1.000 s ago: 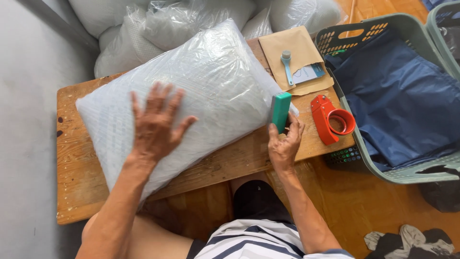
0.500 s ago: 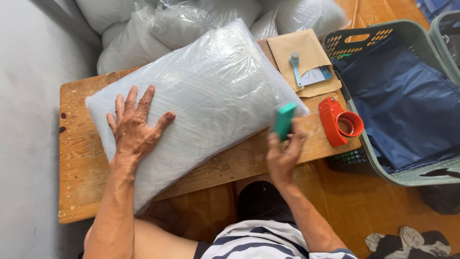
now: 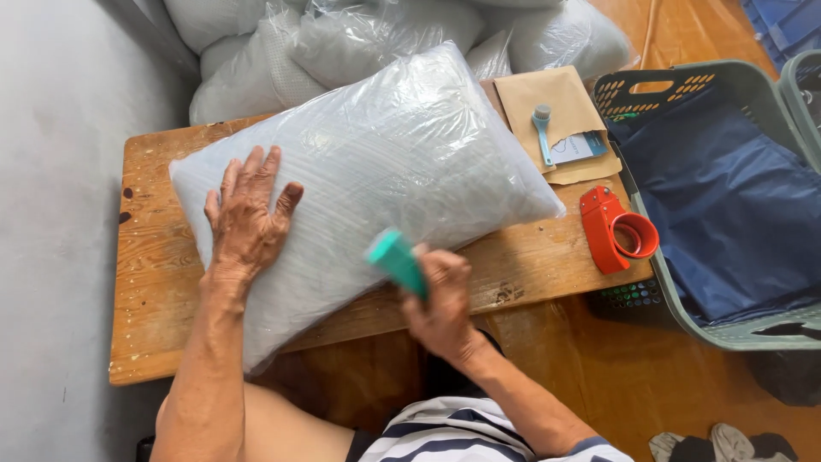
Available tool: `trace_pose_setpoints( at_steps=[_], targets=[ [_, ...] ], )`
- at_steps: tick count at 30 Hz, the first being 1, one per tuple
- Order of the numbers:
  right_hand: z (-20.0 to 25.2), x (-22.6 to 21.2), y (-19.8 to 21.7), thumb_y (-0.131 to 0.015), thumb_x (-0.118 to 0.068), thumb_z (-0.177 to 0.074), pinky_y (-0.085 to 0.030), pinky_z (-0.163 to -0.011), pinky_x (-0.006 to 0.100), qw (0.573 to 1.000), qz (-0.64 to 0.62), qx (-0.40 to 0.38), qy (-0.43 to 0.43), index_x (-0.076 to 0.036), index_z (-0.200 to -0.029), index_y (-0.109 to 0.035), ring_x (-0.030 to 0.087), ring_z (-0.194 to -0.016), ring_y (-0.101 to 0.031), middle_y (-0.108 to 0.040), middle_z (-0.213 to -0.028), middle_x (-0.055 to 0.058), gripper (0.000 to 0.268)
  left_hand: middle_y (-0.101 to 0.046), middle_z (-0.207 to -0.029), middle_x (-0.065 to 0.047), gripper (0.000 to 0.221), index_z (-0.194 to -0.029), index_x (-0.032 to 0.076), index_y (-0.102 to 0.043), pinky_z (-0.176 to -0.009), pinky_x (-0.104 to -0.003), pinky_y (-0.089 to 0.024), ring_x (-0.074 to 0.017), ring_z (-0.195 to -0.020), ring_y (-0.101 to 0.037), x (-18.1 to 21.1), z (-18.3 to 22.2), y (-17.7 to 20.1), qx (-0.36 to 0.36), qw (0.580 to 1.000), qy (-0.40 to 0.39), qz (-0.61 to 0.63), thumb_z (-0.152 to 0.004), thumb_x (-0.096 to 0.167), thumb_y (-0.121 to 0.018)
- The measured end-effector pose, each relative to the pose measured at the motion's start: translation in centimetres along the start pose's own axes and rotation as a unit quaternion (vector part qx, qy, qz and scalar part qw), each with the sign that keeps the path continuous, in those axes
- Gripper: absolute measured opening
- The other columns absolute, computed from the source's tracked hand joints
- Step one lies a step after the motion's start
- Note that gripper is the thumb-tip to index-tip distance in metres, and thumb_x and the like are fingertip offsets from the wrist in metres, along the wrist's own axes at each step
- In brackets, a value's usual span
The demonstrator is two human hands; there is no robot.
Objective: The person uses a brush to scrub the surface of a plastic-wrapped pillow, moving the brush across the top and sides of the bag.
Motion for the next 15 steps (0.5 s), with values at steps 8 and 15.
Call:
trace_pose_setpoints(
  at_steps=[8, 15],
  targets=[
    [-1.3, 17.1, 8.4, -0.066, -0.016, -0.091, -0.042, -0.087, 0.045, 0.943, 0.147, 0.142, -0.263, -0.004, -0.143, -0.06, 0.037, -0.091, -0.051, -0.045, -0.101, 0.017, 0.054, -0.019, -0.165, -0.022, 0.121, -0.165, 0.029, -0.025, -0.116, -0.07, -0.027, -0.0423, -0.152, -0.024, -8.9, -1.2, 0.3, 0.019, 0.963, 0.259, 0.078, -0.072, 0.101, -0.054],
    [-1.5, -0.7, -2.4, -0.066, -0.016, -0.079, -0.042, -0.09, 0.044, 0.999, 0.033, -0.032, -0.01, -0.001, -0.147, -0.055, 0.034, -0.1, -0.056, -0.054, -0.108, 0.015, 0.07, -0.022, -0.16, -0.036, 0.122, -0.165, 0.017, -0.02, -0.121, -0.063, -0.022, -0.0487, -0.15, -0.024, -4.3, 0.5, 2.4, -0.003, 0.958, 0.256, 0.126, -0.077, 0.095, -0.054]
  ],
)
Point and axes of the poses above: each hand's wrist, its own z-axis away from the middle knuckle, its own y-axis out of the back of the hand, x = y × z, the point moved 5 cm from there along -z, towards the middle knuckle
